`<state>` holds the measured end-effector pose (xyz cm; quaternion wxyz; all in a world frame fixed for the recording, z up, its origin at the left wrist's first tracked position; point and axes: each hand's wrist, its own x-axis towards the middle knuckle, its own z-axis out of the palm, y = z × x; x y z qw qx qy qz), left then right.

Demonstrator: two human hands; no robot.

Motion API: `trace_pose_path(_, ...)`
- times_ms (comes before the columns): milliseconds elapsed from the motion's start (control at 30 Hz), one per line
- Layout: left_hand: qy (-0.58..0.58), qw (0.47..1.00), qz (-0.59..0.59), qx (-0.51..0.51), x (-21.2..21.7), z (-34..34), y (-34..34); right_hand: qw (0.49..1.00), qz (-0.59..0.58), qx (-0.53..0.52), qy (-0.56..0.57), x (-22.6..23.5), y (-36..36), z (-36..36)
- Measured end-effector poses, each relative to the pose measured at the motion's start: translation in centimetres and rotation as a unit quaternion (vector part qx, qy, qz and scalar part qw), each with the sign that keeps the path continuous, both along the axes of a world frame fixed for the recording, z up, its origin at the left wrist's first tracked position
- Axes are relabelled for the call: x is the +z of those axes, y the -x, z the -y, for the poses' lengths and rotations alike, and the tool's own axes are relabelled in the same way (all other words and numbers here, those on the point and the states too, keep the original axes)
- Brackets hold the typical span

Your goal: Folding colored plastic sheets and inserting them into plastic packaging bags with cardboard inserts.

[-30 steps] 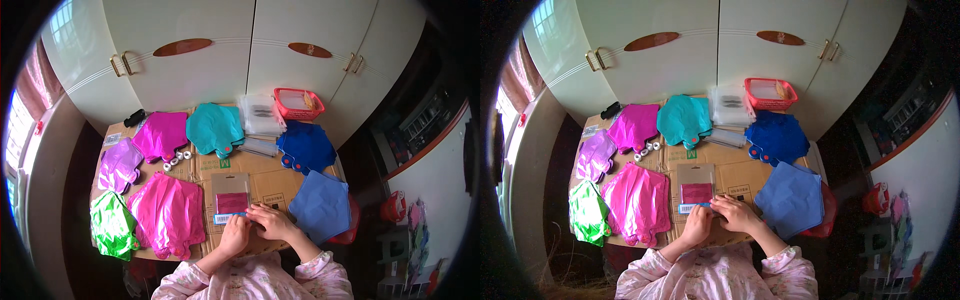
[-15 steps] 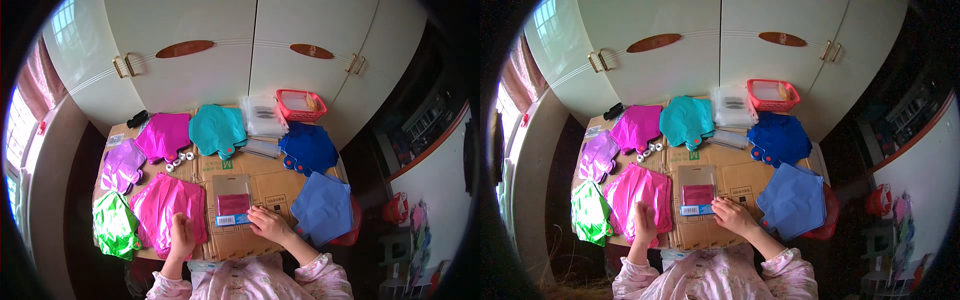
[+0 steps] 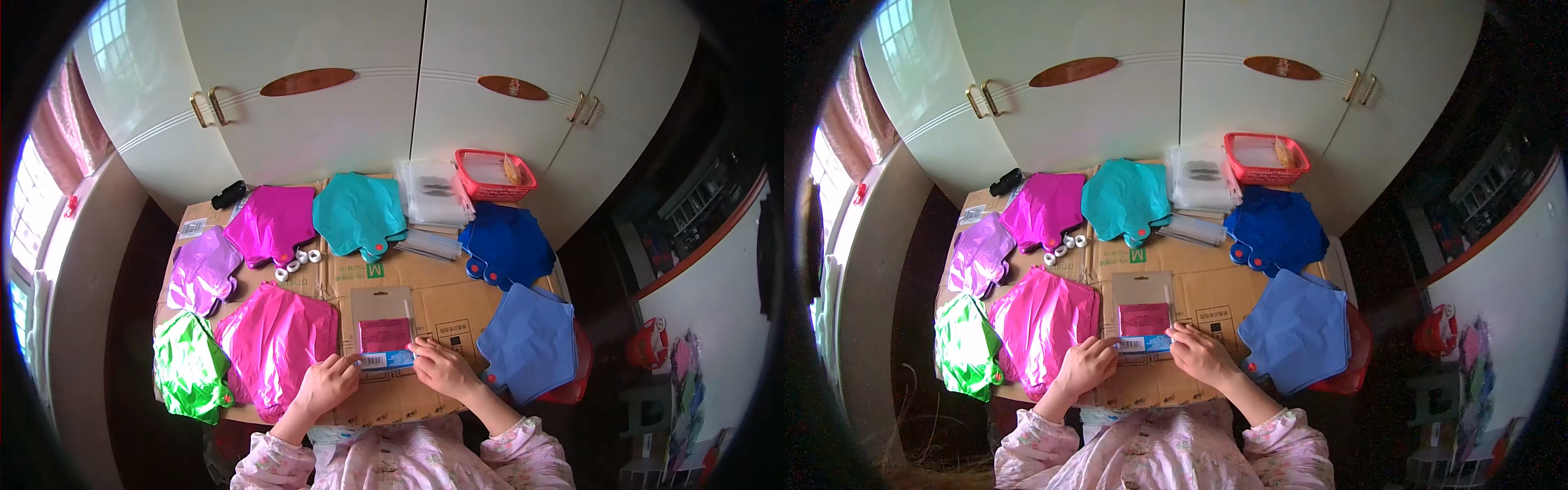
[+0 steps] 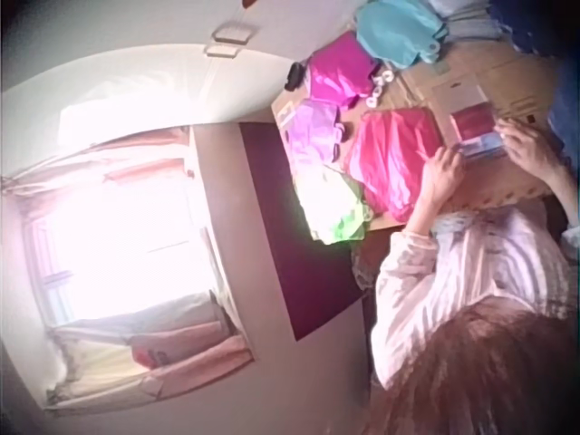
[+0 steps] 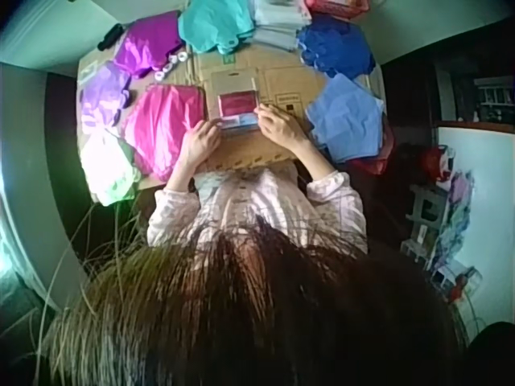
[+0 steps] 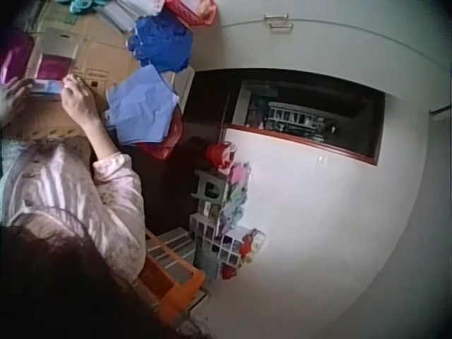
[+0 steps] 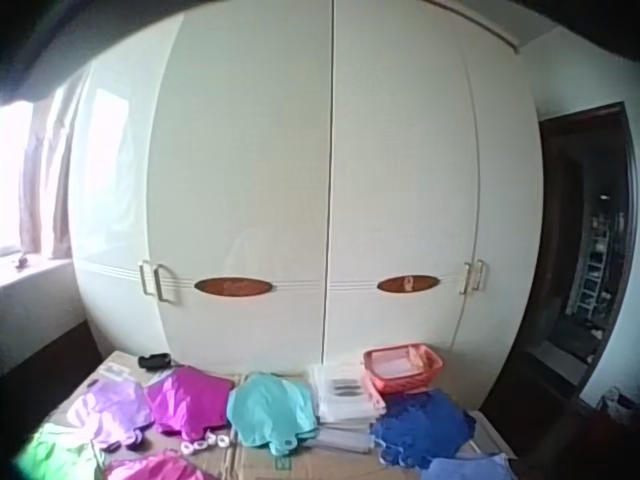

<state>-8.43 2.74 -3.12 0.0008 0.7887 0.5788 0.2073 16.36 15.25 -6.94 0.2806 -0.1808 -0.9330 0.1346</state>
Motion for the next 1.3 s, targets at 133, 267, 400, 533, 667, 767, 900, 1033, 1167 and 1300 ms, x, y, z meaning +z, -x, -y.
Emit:
trace_pose_path(133,-0.014,0.997,0.059,0.057,-0.9,-0.6,0.0,0.999,-0.021,-0.027,0.011,0.7,0.4,0.1)
trace_pose_path(267,-0.016,0.987,0.118,0.111,-0.7,-1.6,-1.1,0.998,-0.025,-0.054,-0.012,1.1,1.1,0.2)
trace_pose_path(400,-0.005,0.982,0.103,0.158,-1.5,-2.2,-1.6,0.997,-0.009,-0.082,-0.001,1.1,1.6,0.3)
trace_pose_path(533,0.059,0.973,0.074,0.212,-1.3,-2.1,-1.7,0.986,0.016,-0.103,0.127,1.0,1.5,-0.1)
trace_pose_path(667,0.134,0.951,0.063,0.272,-0.6,-1.6,-2.2,0.978,0.015,-0.116,0.173,0.5,1.2,-1.2)
trace_pose_path(767,0.111,0.953,0.084,0.269,-1.1,-1.5,-2.5,0.98,0.018,-0.131,0.15,0.3,1.2,-1.2)
trace_pose_path(900,0.241,0.879,0.305,0.275,0.7,-2.2,-2.5,0.978,0.0,-0.151,0.142,0.3,0.8,-1.0)
trace_pose_path(1033,0.173,0.691,0.687,0.146,-2.2,-1.8,-3.0,0.918,-0.151,-0.128,0.342,-1.0,0.8,-0.1)
trace_pose_path(1167,0.176,0.632,0.748,0.101,-1.8,-1.1,-4.2,0.723,-0.175,-0.064,0.665,2.1,-0.5,1.1)
trace_pose_path(1300,0.227,0.611,0.752,0.097,0.3,-1.5,-5.2,0.704,-0.278,-0.051,0.651,4.0,-2.2,2.6)
